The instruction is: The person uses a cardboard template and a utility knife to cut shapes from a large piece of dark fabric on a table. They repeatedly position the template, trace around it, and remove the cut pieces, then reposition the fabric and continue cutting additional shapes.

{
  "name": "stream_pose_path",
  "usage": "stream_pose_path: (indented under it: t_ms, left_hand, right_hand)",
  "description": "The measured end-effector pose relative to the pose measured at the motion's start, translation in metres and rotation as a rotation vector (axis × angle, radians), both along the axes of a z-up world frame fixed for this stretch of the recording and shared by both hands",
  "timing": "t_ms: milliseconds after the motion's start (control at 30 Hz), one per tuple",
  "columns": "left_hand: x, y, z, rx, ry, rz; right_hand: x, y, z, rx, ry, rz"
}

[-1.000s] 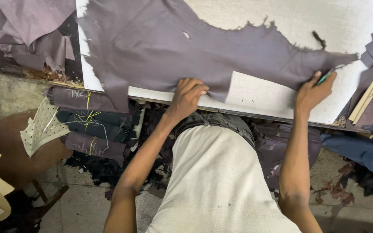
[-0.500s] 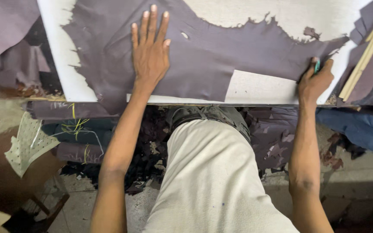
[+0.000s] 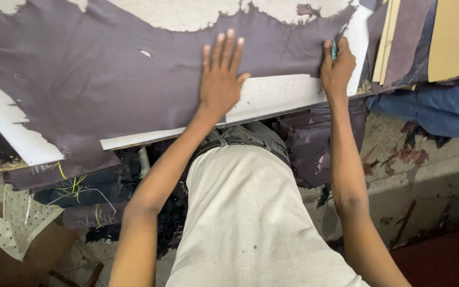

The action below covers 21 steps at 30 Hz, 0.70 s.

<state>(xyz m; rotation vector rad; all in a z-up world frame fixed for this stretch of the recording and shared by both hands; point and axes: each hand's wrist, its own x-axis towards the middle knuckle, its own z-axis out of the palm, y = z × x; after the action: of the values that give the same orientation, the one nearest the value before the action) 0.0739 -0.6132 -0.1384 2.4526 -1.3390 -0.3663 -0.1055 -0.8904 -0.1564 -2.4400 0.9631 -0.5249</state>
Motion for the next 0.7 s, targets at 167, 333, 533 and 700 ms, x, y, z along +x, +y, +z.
stream_pose_path:
  t_ms: [167,333,533,700]
  left_hand:
    - [-0.065,-0.095,-0.007,-0.034,0.028,-0.163]
    - [-0.072,-0.123,0.003,-0.134,-0.046,-0.12]
    - [-0.074,-0.125,-0.002,-0.047,-0.05,-0.091]
    - [-0.083,-0.124,-0.001,0.004,-0.066,-0.064]
  right_hand:
    - [-0.014,-0.003,0.018,0.152,-0.08,0.134]
    - [-0.043,-0.009,0.058,0.268,0.061,-0.118]
    - [-0.121,-0.019,0.052,0.356,-0.212,-0.467]
    - [-0.154,-0.03,0.037,0.248,-0.225,-0.591]
